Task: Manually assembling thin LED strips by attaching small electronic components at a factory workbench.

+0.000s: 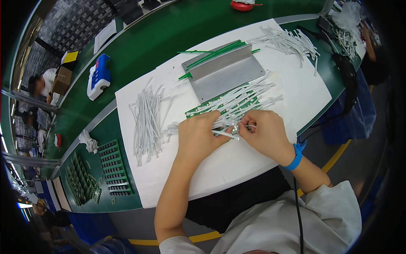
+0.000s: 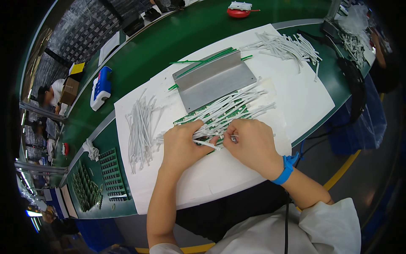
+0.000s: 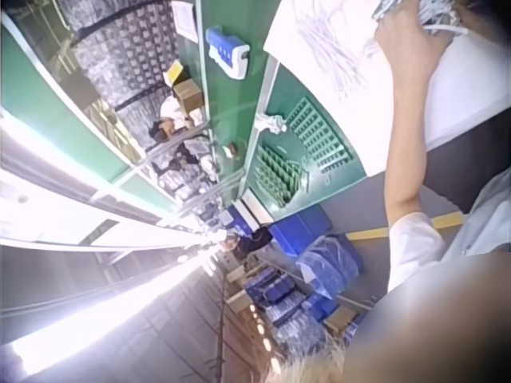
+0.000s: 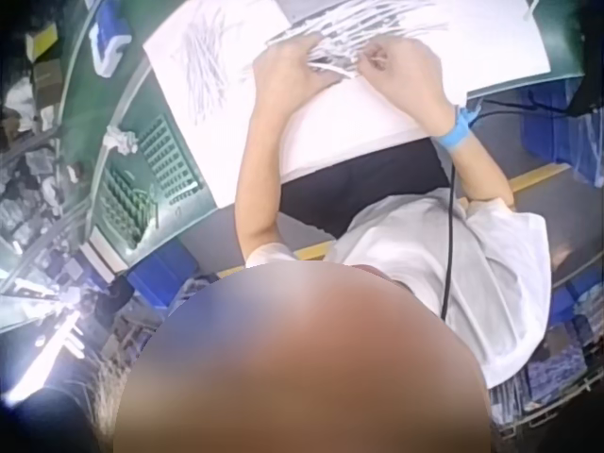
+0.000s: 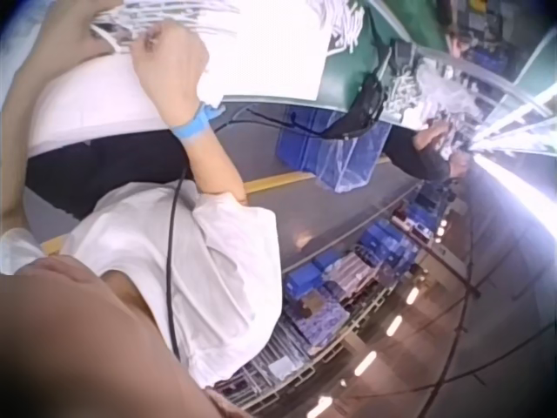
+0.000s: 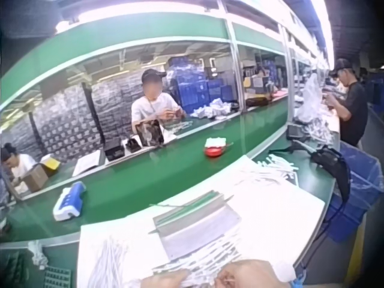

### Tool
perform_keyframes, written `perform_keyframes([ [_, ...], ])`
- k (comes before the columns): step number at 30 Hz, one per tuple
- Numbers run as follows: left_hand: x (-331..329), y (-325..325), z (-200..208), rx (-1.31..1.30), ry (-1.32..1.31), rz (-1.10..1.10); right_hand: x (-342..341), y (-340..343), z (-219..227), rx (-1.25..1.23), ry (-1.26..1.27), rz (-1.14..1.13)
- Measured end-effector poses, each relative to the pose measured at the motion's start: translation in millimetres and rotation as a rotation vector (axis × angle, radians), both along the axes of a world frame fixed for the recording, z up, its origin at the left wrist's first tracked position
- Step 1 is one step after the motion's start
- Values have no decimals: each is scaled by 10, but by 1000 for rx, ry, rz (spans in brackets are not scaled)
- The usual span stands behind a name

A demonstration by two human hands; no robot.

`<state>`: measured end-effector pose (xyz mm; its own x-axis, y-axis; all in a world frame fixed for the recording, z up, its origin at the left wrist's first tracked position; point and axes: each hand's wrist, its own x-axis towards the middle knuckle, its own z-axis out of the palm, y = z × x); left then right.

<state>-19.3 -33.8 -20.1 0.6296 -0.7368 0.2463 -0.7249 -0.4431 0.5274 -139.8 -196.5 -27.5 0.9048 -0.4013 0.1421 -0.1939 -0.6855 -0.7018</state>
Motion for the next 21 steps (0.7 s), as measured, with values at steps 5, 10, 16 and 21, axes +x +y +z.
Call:
perform_keyframes([
  [5,14,-8,-15,-17,6,3,59,-29,5,60,25,-17],
  [10,9,13,-13,6,18,-5,44,-51,34,76,51,25],
  [16,5,19,-4,32,32,-2,58,-113,54,68,41,98],
  [21,-1,2,5,12,13,-2,63,-90,93,67,84,62],
])
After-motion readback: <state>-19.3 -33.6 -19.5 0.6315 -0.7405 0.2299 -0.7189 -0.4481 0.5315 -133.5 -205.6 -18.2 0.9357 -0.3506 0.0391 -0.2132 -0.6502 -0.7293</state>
